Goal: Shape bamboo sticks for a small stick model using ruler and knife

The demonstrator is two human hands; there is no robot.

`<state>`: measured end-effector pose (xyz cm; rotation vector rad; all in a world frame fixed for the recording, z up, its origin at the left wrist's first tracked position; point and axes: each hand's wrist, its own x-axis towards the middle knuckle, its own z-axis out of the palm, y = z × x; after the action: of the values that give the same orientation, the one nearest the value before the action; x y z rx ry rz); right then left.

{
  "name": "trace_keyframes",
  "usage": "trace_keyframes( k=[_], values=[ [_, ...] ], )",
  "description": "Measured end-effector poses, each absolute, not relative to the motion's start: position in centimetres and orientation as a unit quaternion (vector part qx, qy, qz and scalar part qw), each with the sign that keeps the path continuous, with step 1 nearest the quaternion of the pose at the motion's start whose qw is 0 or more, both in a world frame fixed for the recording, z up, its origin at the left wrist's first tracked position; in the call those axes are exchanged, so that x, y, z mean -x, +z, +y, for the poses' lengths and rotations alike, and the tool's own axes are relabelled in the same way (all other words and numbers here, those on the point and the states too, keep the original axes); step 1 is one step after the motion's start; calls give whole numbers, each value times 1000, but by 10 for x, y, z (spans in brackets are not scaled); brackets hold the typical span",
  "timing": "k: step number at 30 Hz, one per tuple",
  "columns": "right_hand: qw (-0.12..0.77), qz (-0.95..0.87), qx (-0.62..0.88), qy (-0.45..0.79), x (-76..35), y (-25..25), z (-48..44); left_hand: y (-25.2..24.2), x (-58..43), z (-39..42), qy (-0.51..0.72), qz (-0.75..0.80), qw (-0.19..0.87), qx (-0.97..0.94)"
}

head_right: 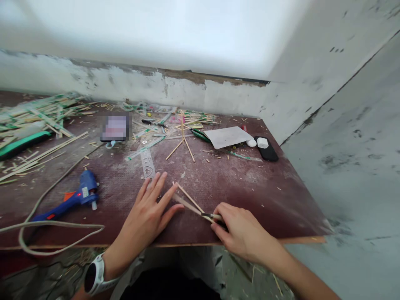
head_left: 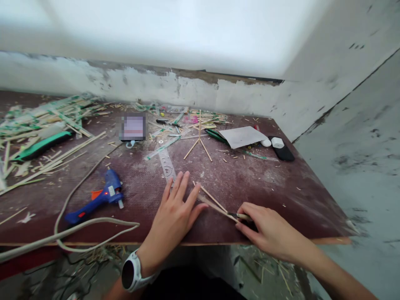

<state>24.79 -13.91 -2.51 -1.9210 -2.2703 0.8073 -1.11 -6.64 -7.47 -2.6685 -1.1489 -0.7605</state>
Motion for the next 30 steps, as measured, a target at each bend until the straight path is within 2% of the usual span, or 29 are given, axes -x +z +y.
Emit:
trace_keyframes(
  k=[7, 10, 17, 22, 27, 30],
  values=[
    [-33, -796, 583, 158, -248, -35, -150, -72, 12, -65, -289, -255, 0, 923],
    [-31, -805, 586, 85, -248, -45, -148, -73, 14, -66, -290, -233, -30, 928],
    [92, -816, 565, 73, -257, -47, -125, -78, 20, -70, -283, -300, -1, 911],
    [134, -825, 547, 49, -281, -47, -90, -79, 18, -71, -315, -385, 34, 867],
    [204, -780, 584, 98, -316, -45, -45, -79, 17, -71, -334, -433, 81, 833],
    [259, -748, 609, 51, -318, -42, -30, -79, 16, -71, -333, -442, 85, 829]
  ],
)
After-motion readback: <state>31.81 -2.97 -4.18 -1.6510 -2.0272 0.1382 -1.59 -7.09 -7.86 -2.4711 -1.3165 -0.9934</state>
